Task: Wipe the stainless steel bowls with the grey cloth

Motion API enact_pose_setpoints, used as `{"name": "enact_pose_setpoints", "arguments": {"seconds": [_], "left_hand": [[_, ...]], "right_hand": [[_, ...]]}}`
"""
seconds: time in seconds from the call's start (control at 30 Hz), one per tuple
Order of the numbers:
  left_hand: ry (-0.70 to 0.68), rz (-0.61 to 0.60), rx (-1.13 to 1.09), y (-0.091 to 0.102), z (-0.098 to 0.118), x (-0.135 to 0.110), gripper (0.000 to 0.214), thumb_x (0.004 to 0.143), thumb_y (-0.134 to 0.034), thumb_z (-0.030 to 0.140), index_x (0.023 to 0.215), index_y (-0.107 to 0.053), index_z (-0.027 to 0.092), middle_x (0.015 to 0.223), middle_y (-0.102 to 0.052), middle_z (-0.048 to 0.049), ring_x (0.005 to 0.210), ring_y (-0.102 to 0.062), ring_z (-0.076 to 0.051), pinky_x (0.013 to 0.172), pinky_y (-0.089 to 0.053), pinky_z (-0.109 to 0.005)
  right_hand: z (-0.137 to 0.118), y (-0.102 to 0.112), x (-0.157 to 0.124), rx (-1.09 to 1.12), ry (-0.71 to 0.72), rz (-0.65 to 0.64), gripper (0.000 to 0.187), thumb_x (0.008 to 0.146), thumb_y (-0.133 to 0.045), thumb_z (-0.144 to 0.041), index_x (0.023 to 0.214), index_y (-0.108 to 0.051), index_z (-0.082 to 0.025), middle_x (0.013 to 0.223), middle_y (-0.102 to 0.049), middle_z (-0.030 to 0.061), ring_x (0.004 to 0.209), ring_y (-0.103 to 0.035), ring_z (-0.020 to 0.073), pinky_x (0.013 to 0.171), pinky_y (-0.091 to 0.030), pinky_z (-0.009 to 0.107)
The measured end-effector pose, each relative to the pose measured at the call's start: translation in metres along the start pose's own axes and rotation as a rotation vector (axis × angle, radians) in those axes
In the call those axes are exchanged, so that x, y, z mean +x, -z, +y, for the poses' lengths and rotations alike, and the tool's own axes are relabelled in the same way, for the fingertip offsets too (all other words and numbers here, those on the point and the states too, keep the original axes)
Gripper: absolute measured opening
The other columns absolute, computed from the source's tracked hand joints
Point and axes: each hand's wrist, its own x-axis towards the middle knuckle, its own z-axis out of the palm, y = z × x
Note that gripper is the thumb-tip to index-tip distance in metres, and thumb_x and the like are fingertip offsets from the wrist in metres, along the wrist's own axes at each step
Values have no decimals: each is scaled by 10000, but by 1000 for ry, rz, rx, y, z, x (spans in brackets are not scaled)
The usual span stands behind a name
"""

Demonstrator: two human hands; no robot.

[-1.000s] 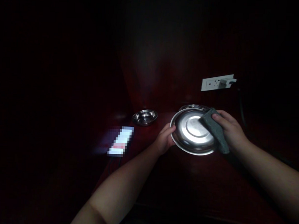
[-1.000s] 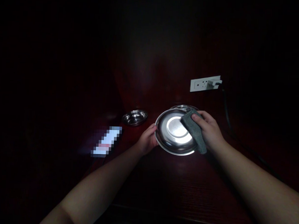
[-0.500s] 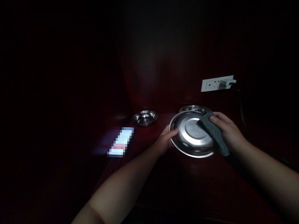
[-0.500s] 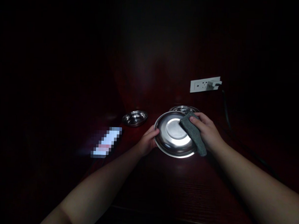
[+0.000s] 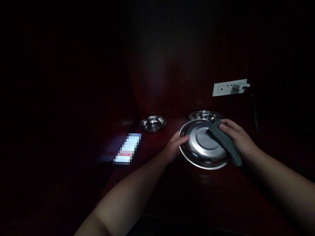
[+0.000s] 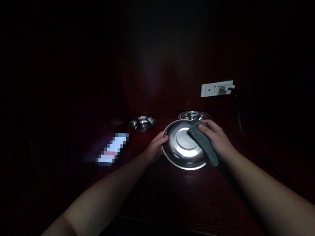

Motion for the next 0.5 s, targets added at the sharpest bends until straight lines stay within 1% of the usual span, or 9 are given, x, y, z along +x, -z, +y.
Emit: {"name": "enact_pose_setpoints", "arguments": {"seconds": [0.23, 0.4, 0.5], "left_hand": [[4, 13, 13, 1, 0, 0, 408, 649, -775, 356, 986, -644, 167, 863, -653, -19, 851, -610, -183, 844, -445, -331], [15, 11, -8, 0, 0, -1, 435, 638, -778, 369, 995, -636, 166, 866, -654, -25, 886, -616, -203, 836, -444, -334], [17, 17, -10, 0, 0, -1, 451, 625, -786, 372, 995, -635, 163, 870, -656, -24, 868, -612, -190, 828, -443, -323]], "right_hand": [[-2, -1, 0, -10, -16, -2, 303, 694, -735, -483, 877, -658, -255, 766, -635, -39, 706, -568, 157, 643, -418, 268], [-3, 0, -1, -10, -40, -21, 313, 707, -729, -495, 898, -651, -260, 769, -629, -41, 717, -569, 161, 650, -415, 275], [-2, 0, 0, -3, -47, -37, 315, 713, -730, -497, 908, -650, -263, 770, -623, -48, 726, -569, 153, 661, -415, 266]]}}
